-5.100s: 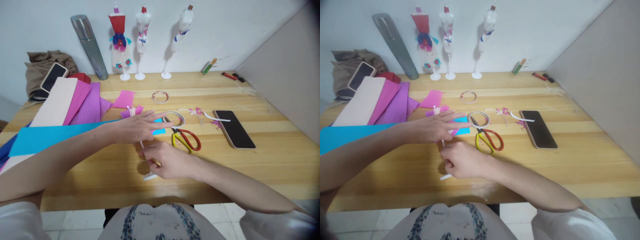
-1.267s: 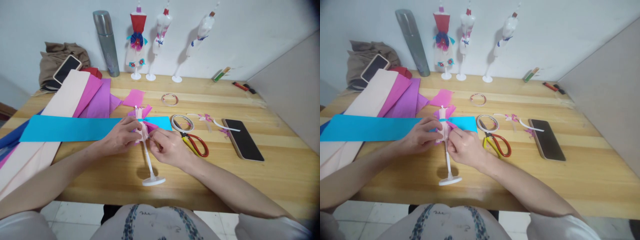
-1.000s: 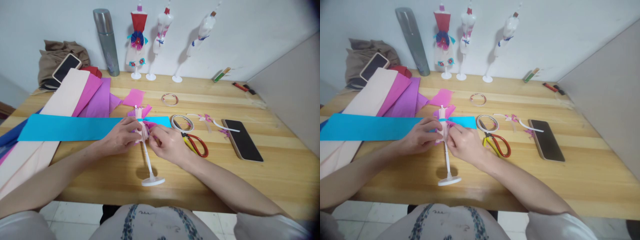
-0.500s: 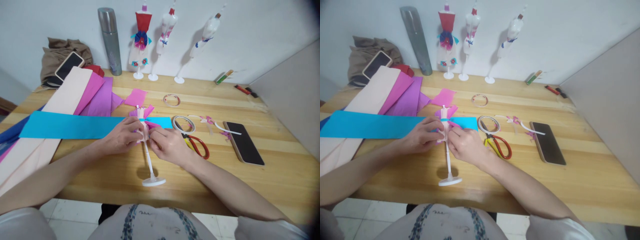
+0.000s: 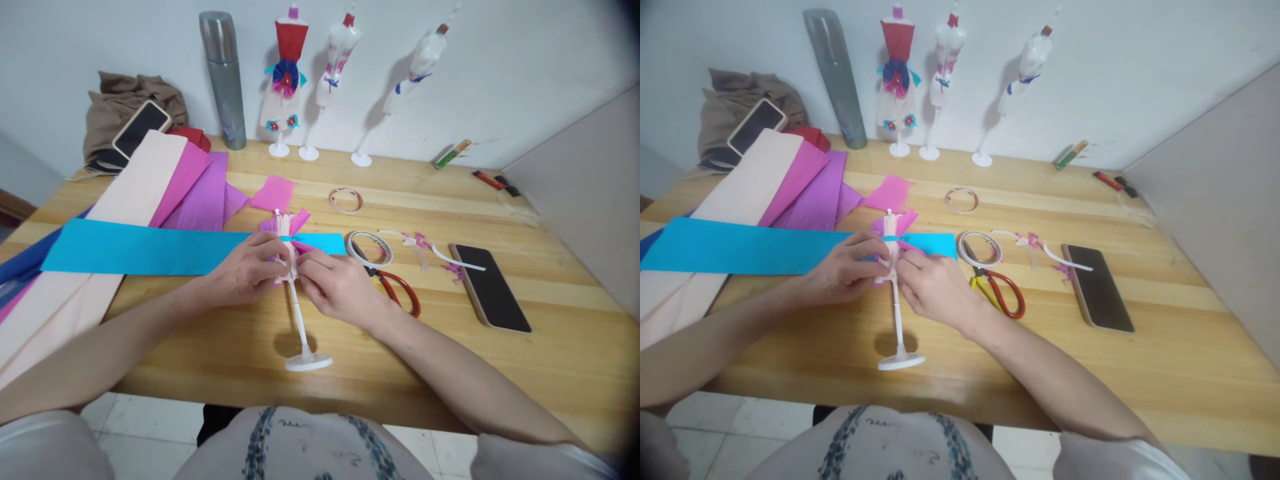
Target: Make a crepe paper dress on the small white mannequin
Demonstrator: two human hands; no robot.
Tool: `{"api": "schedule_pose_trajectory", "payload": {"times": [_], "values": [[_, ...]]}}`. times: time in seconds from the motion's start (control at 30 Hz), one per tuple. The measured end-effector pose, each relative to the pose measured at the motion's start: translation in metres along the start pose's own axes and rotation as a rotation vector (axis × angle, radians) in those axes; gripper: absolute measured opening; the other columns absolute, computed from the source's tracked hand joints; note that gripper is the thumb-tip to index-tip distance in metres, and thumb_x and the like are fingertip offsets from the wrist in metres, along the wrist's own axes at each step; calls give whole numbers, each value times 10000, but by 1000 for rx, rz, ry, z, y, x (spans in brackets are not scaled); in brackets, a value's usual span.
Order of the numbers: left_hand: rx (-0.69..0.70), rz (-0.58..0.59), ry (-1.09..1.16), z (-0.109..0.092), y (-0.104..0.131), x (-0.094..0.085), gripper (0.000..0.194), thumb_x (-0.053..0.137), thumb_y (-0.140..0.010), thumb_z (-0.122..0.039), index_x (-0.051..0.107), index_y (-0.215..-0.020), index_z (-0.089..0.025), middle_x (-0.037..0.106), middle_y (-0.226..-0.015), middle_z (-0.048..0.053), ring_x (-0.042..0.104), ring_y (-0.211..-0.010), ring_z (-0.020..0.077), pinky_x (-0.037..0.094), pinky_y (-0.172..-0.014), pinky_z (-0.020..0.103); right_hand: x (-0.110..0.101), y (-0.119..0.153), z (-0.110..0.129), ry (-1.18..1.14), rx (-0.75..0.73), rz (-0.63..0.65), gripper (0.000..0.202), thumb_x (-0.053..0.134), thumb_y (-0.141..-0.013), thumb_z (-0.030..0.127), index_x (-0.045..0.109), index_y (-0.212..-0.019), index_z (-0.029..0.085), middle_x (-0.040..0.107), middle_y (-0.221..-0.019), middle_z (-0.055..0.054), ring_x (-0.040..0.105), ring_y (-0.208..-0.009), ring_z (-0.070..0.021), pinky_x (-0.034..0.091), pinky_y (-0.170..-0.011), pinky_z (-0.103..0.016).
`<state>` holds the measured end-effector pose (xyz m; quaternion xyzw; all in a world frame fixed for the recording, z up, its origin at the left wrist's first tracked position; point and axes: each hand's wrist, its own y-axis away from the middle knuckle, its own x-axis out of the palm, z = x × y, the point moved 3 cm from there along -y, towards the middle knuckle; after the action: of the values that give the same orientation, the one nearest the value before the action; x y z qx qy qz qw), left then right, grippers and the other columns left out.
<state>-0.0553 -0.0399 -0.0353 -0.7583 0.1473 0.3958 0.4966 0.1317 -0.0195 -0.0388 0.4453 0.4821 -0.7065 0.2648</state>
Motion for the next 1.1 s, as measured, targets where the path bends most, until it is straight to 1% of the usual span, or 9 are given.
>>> {"api": "schedule_pose_trajectory", "payload": {"times": [0.1,0.2,0.3,0.4,0.53,0.67,0.8,0.97,1.1], "values": [[-23,-4,3,0,0,0,162,553,-962,-105,615,-884,-233,690,-946,39,577,-935,188,538,-830,347,-1,0,2,9,-11,-32,203,460,-961,120,641,-887,173,733,-916,-58,619,-731,-157,386,-585,-284],[-10,-27,17,-1,-1,-1,173,551,-950,-72,616,-918,-229,699,-963,35,591,-943,175,528,-847,323,-3,1,3,32,35,-81,196,473,-972,130,637,-873,168,751,-943,-72,638,-737,-157,400,-588,-291],[-5,-33,17,-1,0,-1,171,556,-945,-67,604,-939,-230,701,-969,34,598,-942,172,516,-851,319,-6,2,1,27,91,-114,200,476,-972,132,621,-841,178,754,-929,-70,654,-741,-157,419,-595,-289],[-11,-15,16,-1,1,1,157,562,-949,-75,596,-935,-228,695,-959,37,597,-942,175,510,-854,319,-8,1,0,-4,102,-128,193,477,-968,127,617,-848,186,751,-906,-69,667,-756,-163,436,-607,-284],[2,-17,12,-1,1,1,185,537,-949,-51,590,-957,-228,688,-977,42,579,-957,175,502,-859,320,-5,-1,-1,2,79,-88,209,477,-972,130,624,-833,183,758,-905,-64,654,-706,-159,404,-577,-288],[13,-23,11,-1,1,0,192,555,-934,-33,583,-979,-217,681,-988,50,561,-959,176,497,-860,322,-1,-1,-1,45,74,-44,217,487,-973,148,643,-824,170,754,-872,-59,611,-628,-155,361,-555,-305],[0,-30,24,0,2,1,177,551,-945,-53,585,-957,-226,681,-974,38,567,-943,173,496,-844,319,0,0,-2,49,94,-29,227,480,-969,150,644,-812,168,739,-840,-55,592,-615,-155,335,-556,-308],[-10,-32,30,0,2,1,151,569,-944,-74,594,-919,-220,688,-960,48,572,-932,176,509,-851,324,1,0,-1,39,87,-2,213,467,-964,144,635,-836,171,743,-883,-64,580,-615,-150,330,-566,-301],[-37,-25,94,0,1,-2,183,536,-937,-45,591,-956,-218,710,-955,51,603,-911,171,528,-860,334,2,0,-1,32,88,-3,210,462,-970,155,634,-851,170,743,-904,-71,585,-626,-155,337,-565,-298]]}}
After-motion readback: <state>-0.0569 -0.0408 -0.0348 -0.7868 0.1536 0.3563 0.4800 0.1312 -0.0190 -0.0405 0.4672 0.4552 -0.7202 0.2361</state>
